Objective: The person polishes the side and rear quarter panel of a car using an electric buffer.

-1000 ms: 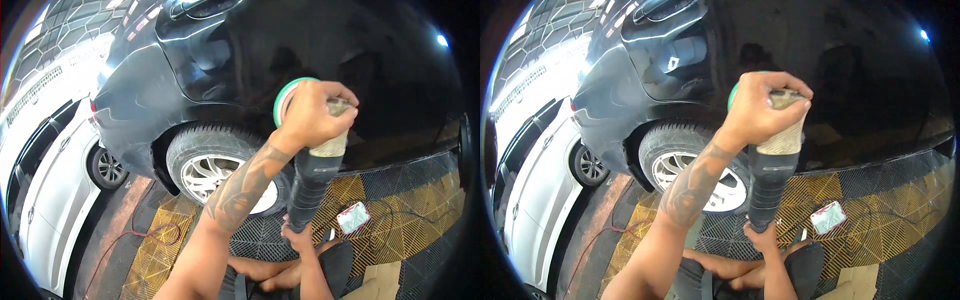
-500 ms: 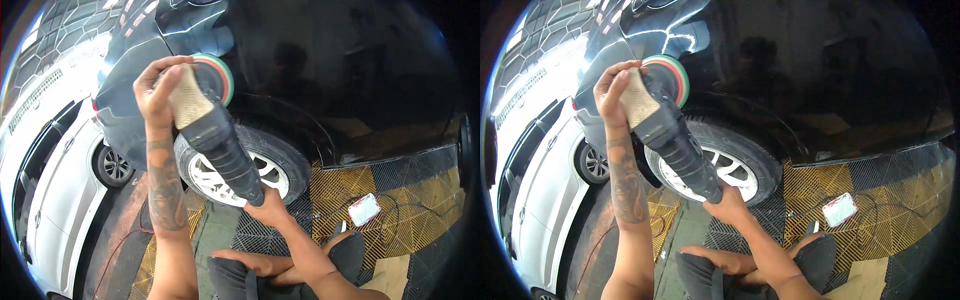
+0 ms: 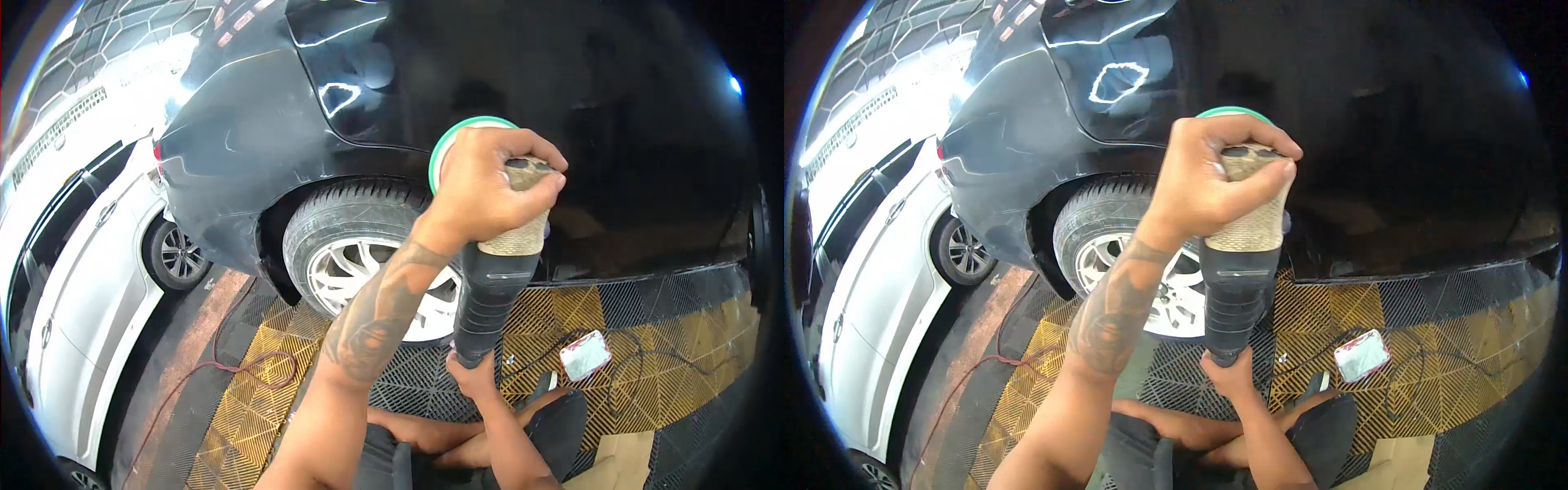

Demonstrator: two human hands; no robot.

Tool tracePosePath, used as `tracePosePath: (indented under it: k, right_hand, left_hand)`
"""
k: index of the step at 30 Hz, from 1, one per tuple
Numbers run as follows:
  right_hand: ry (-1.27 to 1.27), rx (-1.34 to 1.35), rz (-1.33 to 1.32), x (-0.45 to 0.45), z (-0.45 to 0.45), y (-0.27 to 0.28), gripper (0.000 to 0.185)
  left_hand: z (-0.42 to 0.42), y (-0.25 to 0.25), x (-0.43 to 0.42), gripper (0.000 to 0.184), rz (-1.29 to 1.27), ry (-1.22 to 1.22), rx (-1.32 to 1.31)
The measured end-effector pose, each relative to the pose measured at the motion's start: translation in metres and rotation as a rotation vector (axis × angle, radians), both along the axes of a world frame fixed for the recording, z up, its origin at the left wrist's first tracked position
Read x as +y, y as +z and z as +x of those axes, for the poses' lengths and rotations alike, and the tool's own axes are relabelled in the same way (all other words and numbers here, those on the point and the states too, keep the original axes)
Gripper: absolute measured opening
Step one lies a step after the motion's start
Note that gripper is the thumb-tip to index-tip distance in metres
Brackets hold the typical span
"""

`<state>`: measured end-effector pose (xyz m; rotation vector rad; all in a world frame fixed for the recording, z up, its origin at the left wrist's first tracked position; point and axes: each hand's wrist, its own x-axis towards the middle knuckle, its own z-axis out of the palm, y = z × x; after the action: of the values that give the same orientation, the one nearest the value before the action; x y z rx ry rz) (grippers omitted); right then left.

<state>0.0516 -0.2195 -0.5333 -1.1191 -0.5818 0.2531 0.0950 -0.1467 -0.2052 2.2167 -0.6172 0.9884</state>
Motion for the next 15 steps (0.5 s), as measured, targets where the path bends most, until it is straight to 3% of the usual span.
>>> tracePosePath:
  k: [2,5,7,10,11,15]
  right_hand:
    - [0.021,0.047,0.066,0.0,0.001,0.004,0.013]
    - [-0.003,-0.133,-0.182,0.01,0.005,0.009,0.023]
    - [0.018,-0.207,-0.264,0.015,0.004,0.051,0.04]
    - [0.209,-0.244,-0.416,0.027,0.014,0.097,0.063]
    - [0.221,-0.249,-0.403,0.03,0.016,0.107,0.069]
    - [-0.036,-0.513,-0.353,0.031,0.022,0.113,0.062]
  left_hand:
    - [-0.004,0.004,0.008,0.021,0.023,0.002,-0.051]
    - [-0.029,0.022,0.039,0.02,-0.05,0.026,-0.119]
    - [-0.04,0.036,0.075,0.022,-0.086,0.039,-0.251]
    - [-0.087,0.058,0.134,0.024,-0.069,0.295,-0.196]
    - [-0.103,0.05,0.143,0.024,-0.087,0.317,-0.182]
    - [-0.161,-0.004,0.148,0.025,-0.16,0.387,-0.088]
